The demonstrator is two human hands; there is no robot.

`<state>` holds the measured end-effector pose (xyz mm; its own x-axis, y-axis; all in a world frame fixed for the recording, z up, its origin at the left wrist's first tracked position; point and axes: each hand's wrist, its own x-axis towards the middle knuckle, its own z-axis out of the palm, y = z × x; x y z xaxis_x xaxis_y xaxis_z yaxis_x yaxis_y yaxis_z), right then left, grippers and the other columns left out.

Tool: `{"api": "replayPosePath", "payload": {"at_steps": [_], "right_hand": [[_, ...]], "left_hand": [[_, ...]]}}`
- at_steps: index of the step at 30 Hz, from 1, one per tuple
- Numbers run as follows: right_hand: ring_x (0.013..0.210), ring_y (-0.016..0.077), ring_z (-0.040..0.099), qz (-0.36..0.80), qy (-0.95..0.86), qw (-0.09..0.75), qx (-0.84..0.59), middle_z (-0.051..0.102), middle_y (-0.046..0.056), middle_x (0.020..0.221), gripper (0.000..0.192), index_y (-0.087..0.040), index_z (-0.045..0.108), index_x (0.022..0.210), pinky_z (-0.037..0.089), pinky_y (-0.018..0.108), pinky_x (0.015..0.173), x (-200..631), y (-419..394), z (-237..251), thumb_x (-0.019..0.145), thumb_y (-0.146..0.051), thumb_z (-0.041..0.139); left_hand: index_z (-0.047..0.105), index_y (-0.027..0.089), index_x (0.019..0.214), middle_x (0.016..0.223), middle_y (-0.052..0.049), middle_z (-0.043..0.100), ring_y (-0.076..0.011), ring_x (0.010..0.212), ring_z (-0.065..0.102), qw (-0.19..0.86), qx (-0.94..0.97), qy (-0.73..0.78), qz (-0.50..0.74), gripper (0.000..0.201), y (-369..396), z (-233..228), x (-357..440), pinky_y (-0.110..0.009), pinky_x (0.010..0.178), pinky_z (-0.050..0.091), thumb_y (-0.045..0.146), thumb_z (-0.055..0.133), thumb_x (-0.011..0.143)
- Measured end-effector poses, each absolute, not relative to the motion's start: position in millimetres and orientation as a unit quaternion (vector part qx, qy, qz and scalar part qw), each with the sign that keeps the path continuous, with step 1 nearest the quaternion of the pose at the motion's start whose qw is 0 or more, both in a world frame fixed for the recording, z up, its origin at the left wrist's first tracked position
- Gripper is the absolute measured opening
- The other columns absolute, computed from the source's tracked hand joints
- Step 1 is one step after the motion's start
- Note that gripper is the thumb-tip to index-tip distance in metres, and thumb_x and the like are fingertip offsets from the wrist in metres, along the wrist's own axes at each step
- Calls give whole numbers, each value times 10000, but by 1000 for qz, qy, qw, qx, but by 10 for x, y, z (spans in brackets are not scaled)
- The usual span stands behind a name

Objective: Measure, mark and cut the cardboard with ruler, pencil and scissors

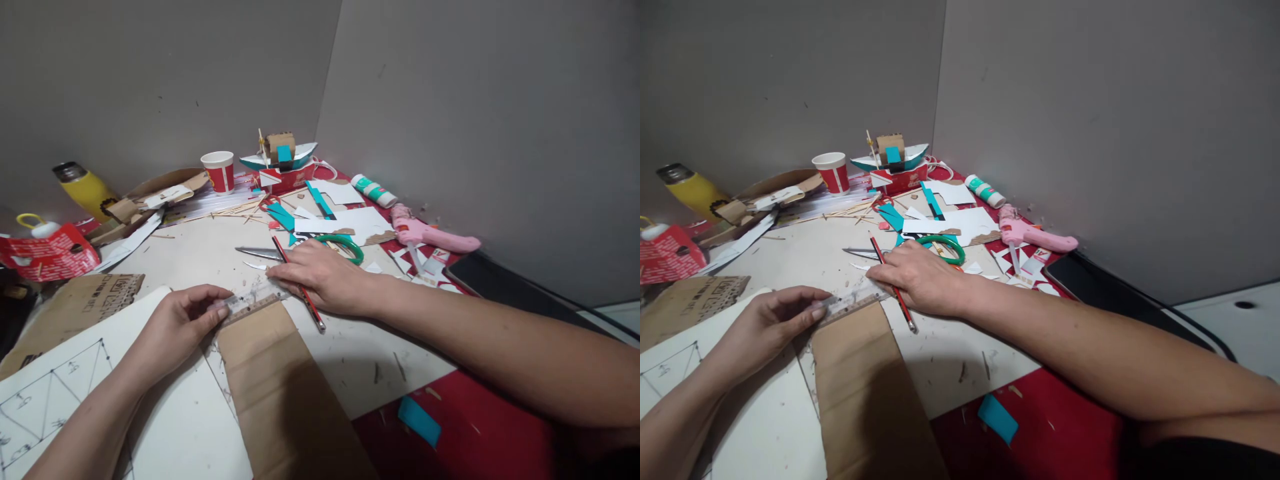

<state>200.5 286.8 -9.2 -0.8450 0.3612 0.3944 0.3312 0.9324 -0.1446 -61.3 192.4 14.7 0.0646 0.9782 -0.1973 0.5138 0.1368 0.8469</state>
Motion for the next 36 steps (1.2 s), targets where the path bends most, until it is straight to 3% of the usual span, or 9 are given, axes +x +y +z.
{"api": "replayPosePath", "payload": {"at_steps": [8,11,15,22,27,32,36], "right_hand": [[768,216,540,26,-958,221,-182,627,78,796,286,-146,657,1115,355,336,714,2006,2860,-109,1025,-268,416],[806,225,577,32,-936,291,-196,661,93,861,333,-139,594,1255,414,358,737,2016,2836,-87,1036,-306,406],[962,236,625,134,-870,417,-226,671,128,1132,485,-211,471,1432,506,402,828,2051,2703,60,1053,-473,321],[978,231,667,318,-775,457,-298,688,115,1087,609,-204,671,1232,586,367,748,2028,2477,170,999,-644,319],[774,168,674,387,-725,478,-310,702,71,909,483,-175,694,1164,584,338,700,1987,2521,80,1022,-537,409],[865,199,701,303,-750,483,-337,747,60,950,165,-196,726,1018,583,367,781,1934,2505,129,936,-278,608],[825,194,711,241,-771,485,-336,764,47,909,103,-207,726,930,580,344,774,1917,2476,142,884,-194,635]], "left_hand": [[743,197,1026,929,-58,755,-201,823,648,424,608,614,273,292,1917,198,-596,-328,759,493,405,679,831],[744,201,1019,929,-55,758,-205,827,659,421,612,610,277,270,1915,183,-602,-327,765,499,387,676,835],[745,210,1011,924,-56,760,-211,824,658,416,619,607,274,267,1913,170,-605,-333,761,504,396,667,836],[753,211,971,854,-55,746,-211,763,628,406,620,615,270,283,1923,197,-602,-329,695,486,426,669,808],[736,201,1005,863,-57,722,-196,754,597,413,618,618,254,318,1935,181,-617,-317,684,461,446,648,822],[727,196,1023,854,-47,703,-183,749,578,417,616,618,256,317,1924,178,-632,-306,676,449,440,645,838],[723,188,1035,830,-42,691,-178,730,569,428,610,616,257,318,1913,182,-640,-302,656,443,429,654,838]]}}
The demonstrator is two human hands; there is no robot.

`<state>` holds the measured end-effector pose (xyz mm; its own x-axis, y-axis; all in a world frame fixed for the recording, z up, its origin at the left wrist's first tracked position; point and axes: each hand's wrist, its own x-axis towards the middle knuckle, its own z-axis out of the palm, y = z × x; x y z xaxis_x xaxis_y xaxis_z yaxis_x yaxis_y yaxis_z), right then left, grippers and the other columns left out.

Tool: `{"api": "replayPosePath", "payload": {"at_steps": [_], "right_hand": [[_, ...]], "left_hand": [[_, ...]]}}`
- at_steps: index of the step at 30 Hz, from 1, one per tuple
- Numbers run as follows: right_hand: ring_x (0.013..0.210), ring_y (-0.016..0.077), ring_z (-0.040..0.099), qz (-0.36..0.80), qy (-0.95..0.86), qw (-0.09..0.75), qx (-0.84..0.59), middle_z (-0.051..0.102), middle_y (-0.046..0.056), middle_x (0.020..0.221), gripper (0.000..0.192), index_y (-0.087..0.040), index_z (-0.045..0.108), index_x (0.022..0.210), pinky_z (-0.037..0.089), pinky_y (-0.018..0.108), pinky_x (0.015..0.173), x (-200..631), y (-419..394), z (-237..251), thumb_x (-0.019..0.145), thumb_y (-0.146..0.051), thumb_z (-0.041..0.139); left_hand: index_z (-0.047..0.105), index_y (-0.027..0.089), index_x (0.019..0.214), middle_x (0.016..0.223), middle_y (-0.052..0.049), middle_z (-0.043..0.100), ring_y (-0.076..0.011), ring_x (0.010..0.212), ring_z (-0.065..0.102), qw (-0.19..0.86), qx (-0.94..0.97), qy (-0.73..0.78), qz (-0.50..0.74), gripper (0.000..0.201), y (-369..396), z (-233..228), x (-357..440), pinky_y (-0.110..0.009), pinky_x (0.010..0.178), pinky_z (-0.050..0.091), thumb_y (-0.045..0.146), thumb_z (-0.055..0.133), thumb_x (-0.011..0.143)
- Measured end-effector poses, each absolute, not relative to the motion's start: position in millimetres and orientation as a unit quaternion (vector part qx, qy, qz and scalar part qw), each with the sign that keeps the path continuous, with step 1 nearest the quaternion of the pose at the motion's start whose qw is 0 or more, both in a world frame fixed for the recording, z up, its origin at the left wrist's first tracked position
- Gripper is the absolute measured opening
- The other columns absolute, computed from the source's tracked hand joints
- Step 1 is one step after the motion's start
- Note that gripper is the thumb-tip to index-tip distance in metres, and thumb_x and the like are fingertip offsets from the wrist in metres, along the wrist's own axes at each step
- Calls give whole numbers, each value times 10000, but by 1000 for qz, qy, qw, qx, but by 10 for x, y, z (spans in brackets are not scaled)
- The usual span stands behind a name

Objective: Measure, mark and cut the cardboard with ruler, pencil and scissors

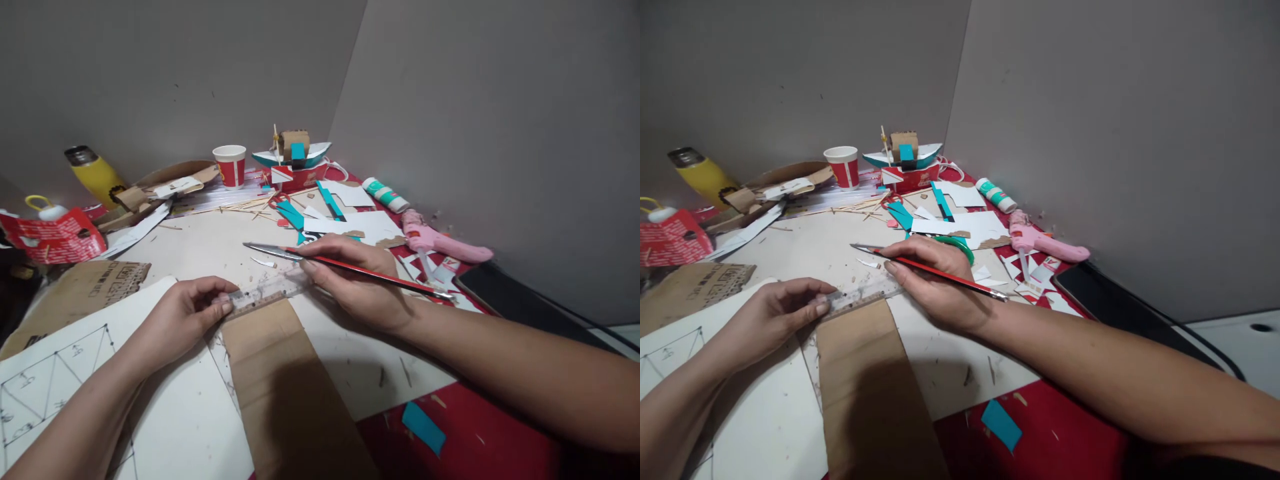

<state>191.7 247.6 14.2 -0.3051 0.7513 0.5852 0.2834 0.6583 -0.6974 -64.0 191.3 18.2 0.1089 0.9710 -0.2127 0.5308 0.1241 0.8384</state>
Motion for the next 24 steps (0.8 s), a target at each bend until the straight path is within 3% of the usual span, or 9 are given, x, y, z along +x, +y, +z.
{"api": "replayPosePath", "payload": {"at_steps": [9,24], "right_hand": [[655,158,650,291,-746,522,-294,681,23,733,83,-201,637,834,526,289,575,1913,2487,32,911,-218,612],[655,119,597,367,-725,527,-249,601,0,727,69,-177,598,867,493,233,556,1894,2526,-31,929,-182,567]], "left_hand": [[734,194,1017,831,-36,698,-171,729,571,433,618,609,244,285,1931,171,-667,-292,659,442,407,643,851],[752,191,1016,881,-73,751,-216,782,619,425,609,625,239,363,1938,206,-657,-331,704,469,477,673,808]]}}
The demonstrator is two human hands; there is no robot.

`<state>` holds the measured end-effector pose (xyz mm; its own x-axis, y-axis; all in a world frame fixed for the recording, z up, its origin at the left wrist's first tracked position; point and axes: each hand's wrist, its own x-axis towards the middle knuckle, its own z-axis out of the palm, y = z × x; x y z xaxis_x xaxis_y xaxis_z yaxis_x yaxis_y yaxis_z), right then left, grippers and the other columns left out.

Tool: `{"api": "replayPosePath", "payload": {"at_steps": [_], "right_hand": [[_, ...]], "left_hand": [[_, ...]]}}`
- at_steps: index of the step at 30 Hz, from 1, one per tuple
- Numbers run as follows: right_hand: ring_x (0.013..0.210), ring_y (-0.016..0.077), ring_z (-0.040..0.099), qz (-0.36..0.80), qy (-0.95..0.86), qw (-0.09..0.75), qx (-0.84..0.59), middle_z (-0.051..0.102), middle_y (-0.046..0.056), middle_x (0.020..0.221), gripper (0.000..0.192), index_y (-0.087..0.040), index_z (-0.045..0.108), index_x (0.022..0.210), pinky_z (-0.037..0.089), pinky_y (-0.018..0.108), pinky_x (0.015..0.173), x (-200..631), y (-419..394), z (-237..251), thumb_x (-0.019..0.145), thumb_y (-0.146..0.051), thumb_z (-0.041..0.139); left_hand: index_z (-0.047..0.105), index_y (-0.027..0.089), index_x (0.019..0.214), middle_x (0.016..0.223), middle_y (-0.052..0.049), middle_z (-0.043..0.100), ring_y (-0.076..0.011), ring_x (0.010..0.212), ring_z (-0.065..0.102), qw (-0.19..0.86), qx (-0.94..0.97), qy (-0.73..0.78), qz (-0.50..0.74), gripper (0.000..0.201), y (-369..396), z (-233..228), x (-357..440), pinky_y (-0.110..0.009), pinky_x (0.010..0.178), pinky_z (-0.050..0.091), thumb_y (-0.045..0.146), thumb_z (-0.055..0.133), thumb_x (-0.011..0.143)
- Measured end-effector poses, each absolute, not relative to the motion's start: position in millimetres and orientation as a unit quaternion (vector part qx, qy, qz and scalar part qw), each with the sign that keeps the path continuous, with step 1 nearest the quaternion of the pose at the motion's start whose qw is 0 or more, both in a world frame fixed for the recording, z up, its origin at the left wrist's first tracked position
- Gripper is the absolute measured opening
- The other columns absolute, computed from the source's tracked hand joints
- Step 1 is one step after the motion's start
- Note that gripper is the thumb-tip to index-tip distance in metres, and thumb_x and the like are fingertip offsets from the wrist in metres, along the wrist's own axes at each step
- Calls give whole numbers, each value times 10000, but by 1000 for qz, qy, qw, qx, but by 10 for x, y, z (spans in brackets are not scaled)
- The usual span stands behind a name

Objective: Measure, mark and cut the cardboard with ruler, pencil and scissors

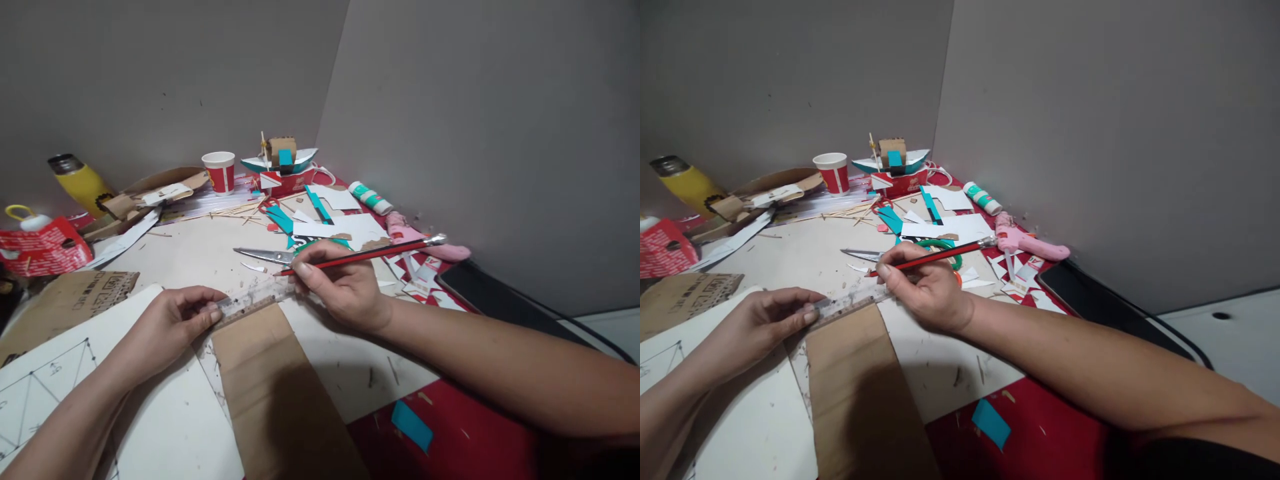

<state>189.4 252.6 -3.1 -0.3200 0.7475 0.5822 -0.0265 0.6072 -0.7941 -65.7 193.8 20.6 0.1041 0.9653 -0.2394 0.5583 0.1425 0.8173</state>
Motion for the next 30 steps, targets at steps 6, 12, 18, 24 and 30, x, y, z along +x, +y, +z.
{"api": "replayPosePath", "payload": {"at_steps": [6,12,18,24,30], "right_hand": [[599,92,572,389,-723,522,-233,585,-17,695,73,-171,602,858,469,196,516,1890,2526,-30,925,-164,573],[612,101,587,342,-765,491,-239,637,1,694,66,-156,641,836,483,208,554,1903,2521,41,891,-166,606],[683,115,650,327,-800,431,-259,715,31,769,77,-144,694,853,506,210,611,1885,2432,194,850,-118,623],[668,132,666,452,-727,418,-303,709,40,781,76,-154,674,854,541,246,606,1851,2383,190,869,-207,622],[606,121,652,512,-683,412,-319,684,29,728,68,-153,654,837,562,246,578,1809,2380,144,856,-216,637]], "left_hand": [[740,193,997,925,-64,757,-213,828,637,433,603,623,247,316,1942,181,-671,-326,754,475,445,676,817],[720,184,1038,933,-72,747,-211,818,625,437,602,624,239,339,1921,204,-655,-338,763,472,447,652,835],[701,168,1045,941,-85,726,-215,825,597,446,614,611,223,332,1935,212,-659,-352,755,450,429,610,862],[701,171,1034,888,-61,699,-189,766,568,457,611,603,234,313,1926,180,-672,-325,694,434,419,618,863],[710,163,1021,869,-63,704,-172,727,564,476,602,594,241,298,1938,171,-695,-306,653,429,398,639,852]]}}
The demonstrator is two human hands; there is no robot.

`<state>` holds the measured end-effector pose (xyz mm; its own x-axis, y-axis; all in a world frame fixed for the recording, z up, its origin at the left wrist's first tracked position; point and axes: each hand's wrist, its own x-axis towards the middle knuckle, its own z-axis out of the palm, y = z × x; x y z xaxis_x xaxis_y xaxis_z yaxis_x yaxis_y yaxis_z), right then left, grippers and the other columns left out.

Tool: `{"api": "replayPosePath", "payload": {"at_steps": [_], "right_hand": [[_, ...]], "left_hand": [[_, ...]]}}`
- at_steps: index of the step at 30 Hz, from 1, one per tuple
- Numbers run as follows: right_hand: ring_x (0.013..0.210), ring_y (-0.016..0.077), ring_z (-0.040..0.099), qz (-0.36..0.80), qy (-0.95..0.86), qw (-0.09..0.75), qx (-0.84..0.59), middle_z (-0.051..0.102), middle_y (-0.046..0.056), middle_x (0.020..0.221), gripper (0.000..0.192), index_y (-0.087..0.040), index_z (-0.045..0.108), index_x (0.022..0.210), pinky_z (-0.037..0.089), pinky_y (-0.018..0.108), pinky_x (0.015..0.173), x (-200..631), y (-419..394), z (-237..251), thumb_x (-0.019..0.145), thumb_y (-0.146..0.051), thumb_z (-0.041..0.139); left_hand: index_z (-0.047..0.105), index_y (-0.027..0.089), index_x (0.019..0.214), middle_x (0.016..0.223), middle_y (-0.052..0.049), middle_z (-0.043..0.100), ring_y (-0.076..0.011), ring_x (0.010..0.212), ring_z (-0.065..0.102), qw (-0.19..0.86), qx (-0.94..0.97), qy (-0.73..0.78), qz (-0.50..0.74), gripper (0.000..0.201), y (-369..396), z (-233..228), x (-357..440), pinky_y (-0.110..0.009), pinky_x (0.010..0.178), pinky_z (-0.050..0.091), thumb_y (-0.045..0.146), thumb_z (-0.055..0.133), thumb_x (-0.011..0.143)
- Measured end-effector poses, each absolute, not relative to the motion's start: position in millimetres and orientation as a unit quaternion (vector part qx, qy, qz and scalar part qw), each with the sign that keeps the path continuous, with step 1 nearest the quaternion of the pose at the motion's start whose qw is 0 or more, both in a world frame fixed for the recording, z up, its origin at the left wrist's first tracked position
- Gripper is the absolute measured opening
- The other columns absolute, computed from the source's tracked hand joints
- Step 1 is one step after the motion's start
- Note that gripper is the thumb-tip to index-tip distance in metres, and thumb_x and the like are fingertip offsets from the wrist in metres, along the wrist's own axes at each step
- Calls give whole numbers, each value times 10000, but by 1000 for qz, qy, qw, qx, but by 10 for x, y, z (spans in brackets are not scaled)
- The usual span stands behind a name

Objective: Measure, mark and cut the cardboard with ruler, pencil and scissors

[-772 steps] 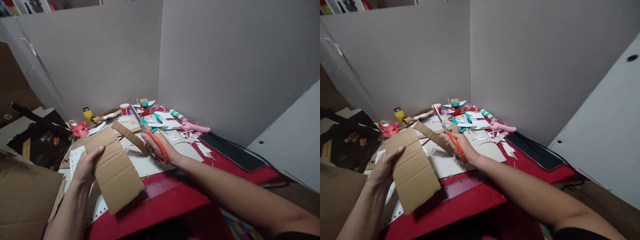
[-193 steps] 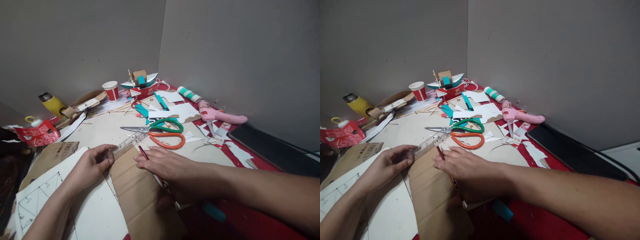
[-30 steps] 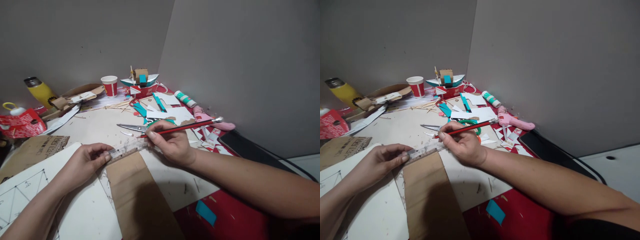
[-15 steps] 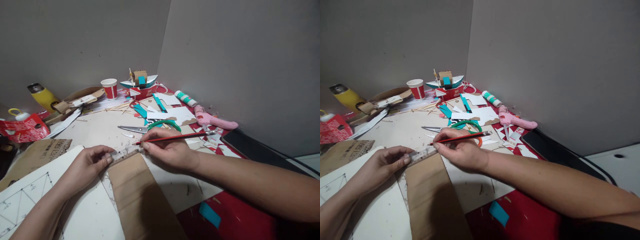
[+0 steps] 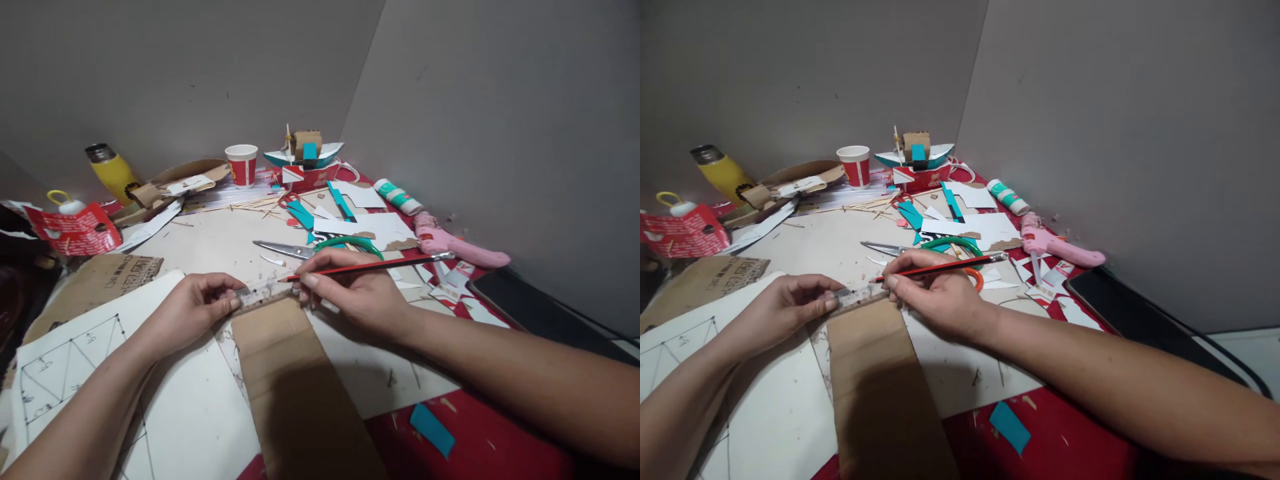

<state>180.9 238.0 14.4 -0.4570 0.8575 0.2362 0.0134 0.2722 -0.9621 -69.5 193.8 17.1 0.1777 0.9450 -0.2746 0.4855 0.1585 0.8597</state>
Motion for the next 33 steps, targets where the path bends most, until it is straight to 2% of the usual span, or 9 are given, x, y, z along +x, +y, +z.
{"api": "replayPosePath", "payload": {"at_steps": [11,17,23,27,33], "right_hand": [[606,119,650,495,-689,415,-328,680,23,721,68,-159,653,825,560,248,587,1811,2386,141,850,-217,629],[635,120,616,485,-731,359,-318,649,14,707,64,-165,639,788,512,237,569,1798,2325,110,833,-187,600],[675,123,629,567,-700,293,-321,638,14,768,54,-169,603,857,520,249,599,1710,2247,2,872,-213,575],[646,116,590,524,-739,275,-322,610,1,734,79,-172,600,848,466,236,560,1683,2254,-11,891,-212,546],[688,130,553,436,-800,271,-311,616,15,746,117,-166,621,833,453,248,611,1677,2279,-3,894,-205,528]], "left_hand": [[723,164,993,806,-38,677,-149,683,529,459,608,595,257,274,1927,161,-669,-283,618,410,383,656,844],[726,161,999,857,-66,712,-165,707,558,464,608,594,249,286,1936,176,-650,-296,631,435,387,638,848],[721,164,1020,883,-72,718,-175,735,566,457,619,592,238,281,1937,166,-656,-306,653,446,372,624,859],[719,165,1024,896,-75,724,-180,743,575,461,620,587,241,277,1940,162,-654,-316,671,449,367,613,867],[726,176,1001,837,-41,699,-156,699,539,456,628,582,240,244,1930,150,-671,-280,624,419,352,609,879]]}}
